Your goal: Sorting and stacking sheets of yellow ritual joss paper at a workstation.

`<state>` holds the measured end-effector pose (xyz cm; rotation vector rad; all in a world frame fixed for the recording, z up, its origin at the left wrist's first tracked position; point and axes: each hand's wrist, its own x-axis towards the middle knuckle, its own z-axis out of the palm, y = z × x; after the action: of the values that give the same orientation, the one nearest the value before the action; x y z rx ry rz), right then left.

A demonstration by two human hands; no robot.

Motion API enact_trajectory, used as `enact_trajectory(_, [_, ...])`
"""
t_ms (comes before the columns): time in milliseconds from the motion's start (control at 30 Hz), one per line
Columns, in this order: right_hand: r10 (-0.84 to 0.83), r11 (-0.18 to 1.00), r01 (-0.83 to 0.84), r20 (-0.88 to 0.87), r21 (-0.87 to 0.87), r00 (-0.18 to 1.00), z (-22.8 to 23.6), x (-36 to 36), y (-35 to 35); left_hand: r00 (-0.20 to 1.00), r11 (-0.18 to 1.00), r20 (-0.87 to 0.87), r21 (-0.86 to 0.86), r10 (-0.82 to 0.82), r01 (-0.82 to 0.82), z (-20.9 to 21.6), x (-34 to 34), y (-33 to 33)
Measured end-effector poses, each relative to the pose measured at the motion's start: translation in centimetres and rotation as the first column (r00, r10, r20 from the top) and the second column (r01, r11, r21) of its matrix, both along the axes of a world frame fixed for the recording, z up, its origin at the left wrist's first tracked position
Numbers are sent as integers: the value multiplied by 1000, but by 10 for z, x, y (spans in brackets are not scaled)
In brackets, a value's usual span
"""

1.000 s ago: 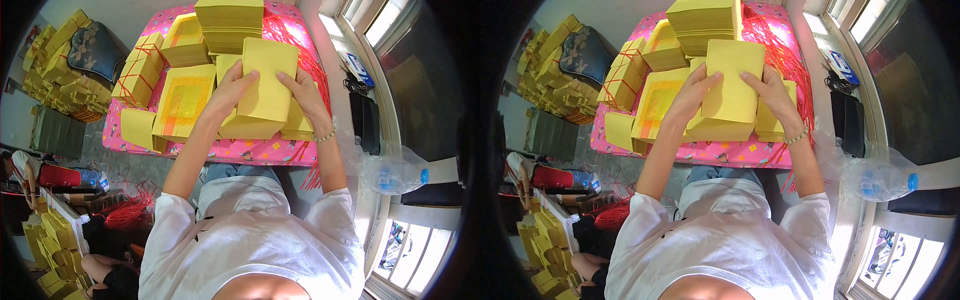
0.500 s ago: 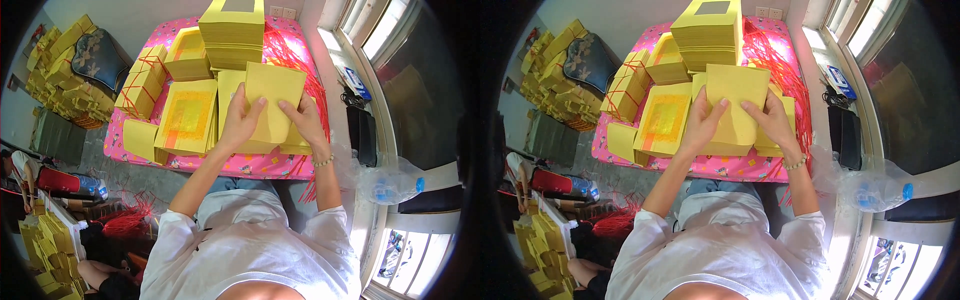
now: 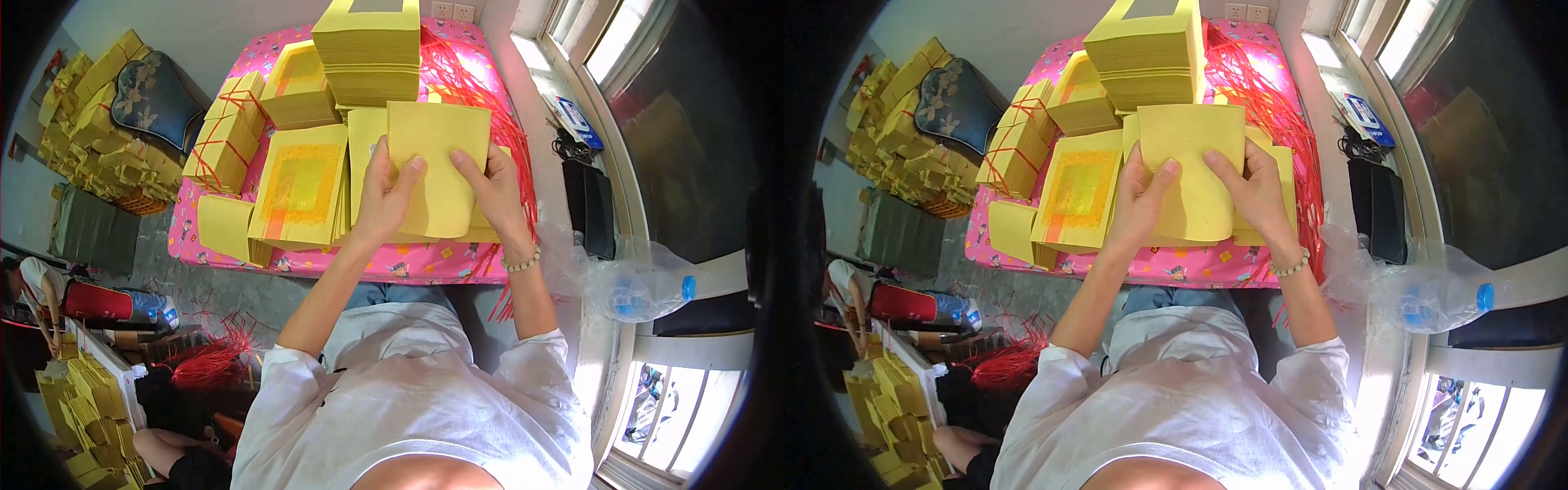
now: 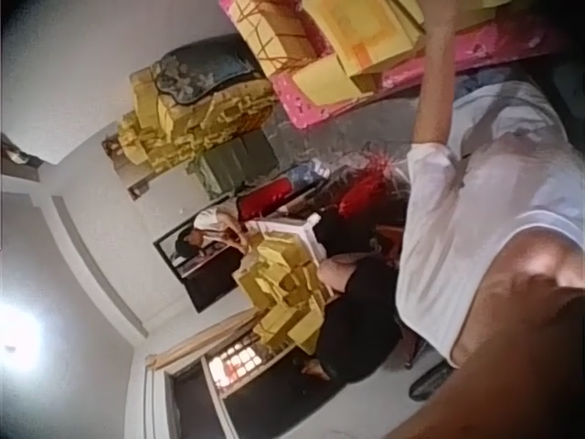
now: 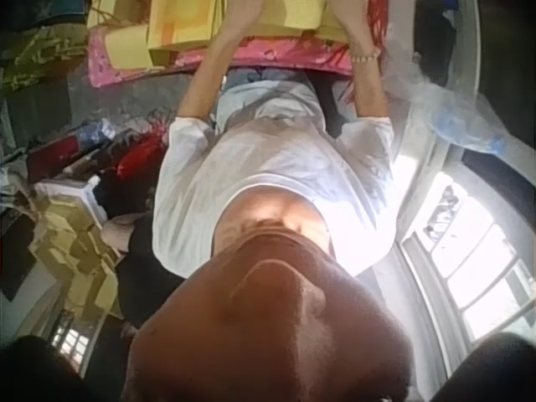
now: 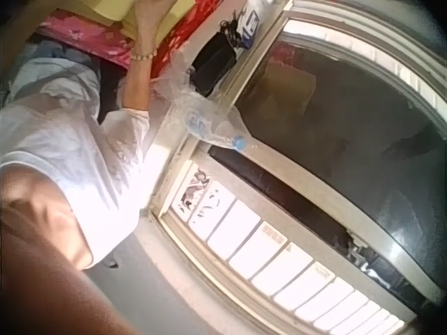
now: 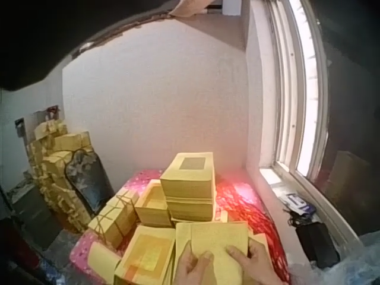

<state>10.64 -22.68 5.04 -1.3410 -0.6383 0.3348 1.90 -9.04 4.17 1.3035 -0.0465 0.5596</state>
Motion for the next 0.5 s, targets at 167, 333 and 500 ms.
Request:
enact_trajectory(167, [2,1000,-1,-48,27,999,0,10,3,996,997,-91,-72,-11,4,0,-2,2])
enact_trajectory(333, [-30,1000,30,-3,8,1000,-3,15,8,986,997,-167,-72,-22,10,-8,-2,5])
enact_trajectory(500, [-57,997,54,-73,-46,996,-8,33,-1,974,994,-216,-96,-73,53,-7,-5,7])
